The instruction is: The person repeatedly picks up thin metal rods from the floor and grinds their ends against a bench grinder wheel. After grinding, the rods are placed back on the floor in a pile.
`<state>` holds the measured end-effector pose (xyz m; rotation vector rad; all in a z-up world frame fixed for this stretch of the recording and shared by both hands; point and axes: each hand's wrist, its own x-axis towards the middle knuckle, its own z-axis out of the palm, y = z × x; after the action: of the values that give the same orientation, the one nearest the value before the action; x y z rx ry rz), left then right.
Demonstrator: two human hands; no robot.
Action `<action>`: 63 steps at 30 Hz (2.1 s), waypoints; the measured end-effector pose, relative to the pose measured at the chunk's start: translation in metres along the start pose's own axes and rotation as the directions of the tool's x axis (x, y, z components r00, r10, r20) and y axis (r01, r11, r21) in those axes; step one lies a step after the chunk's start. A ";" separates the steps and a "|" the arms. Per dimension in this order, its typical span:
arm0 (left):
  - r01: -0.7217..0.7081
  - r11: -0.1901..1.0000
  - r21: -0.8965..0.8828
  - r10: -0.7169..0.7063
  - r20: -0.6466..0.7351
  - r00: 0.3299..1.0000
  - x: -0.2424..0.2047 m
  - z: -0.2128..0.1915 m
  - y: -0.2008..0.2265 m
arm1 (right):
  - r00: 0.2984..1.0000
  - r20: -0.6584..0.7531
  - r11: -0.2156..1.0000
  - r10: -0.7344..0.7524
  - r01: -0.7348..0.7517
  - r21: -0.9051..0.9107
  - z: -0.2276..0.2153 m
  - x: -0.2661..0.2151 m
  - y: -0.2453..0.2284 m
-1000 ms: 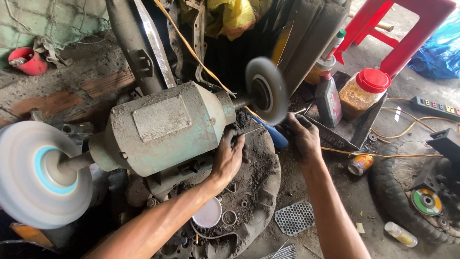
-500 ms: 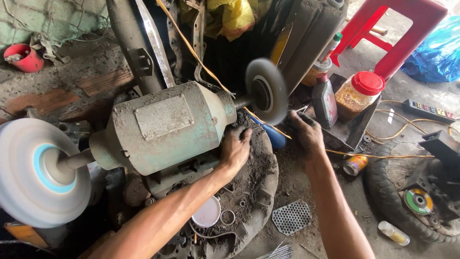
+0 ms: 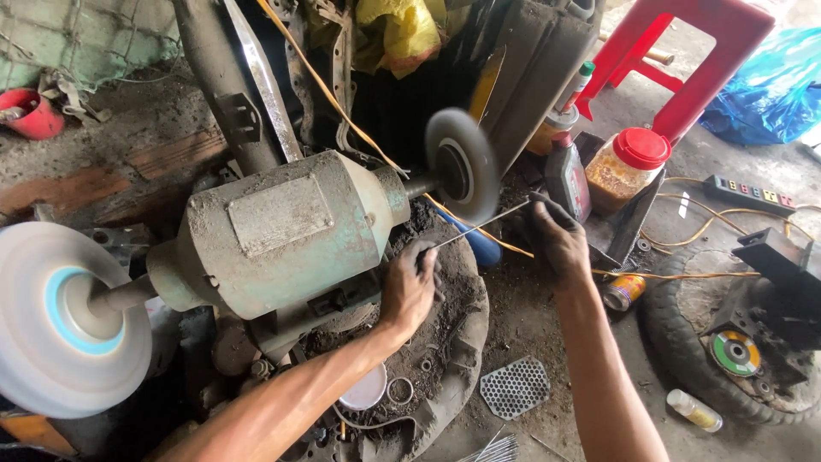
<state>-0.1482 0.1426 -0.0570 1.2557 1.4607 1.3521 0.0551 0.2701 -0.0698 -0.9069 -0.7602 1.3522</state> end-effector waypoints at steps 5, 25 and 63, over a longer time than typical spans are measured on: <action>0.067 0.996 -0.062 -0.067 -0.005 0.998 -0.013 -0.014 0.006 | 0.998 0.022 0.998 0.056 -0.055 -0.023 0.001 0.009 0.011; 0.243 0.921 -0.305 -0.261 -0.019 0.965 -0.014 -0.014 0.000 | 0.984 0.071 0.985 0.162 -0.157 -0.077 0.009 0.020 0.010; 0.282 0.885 -0.371 -0.303 0.002 0.953 -0.075 -0.045 -0.023 | 0.899 0.172 0.883 0.403 -0.332 -0.332 0.061 -0.104 -0.014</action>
<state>-0.1784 0.0604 -0.0793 0.7287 1.2945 1.3801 -0.0012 0.1733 -0.0233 -1.1852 -1.0303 1.7377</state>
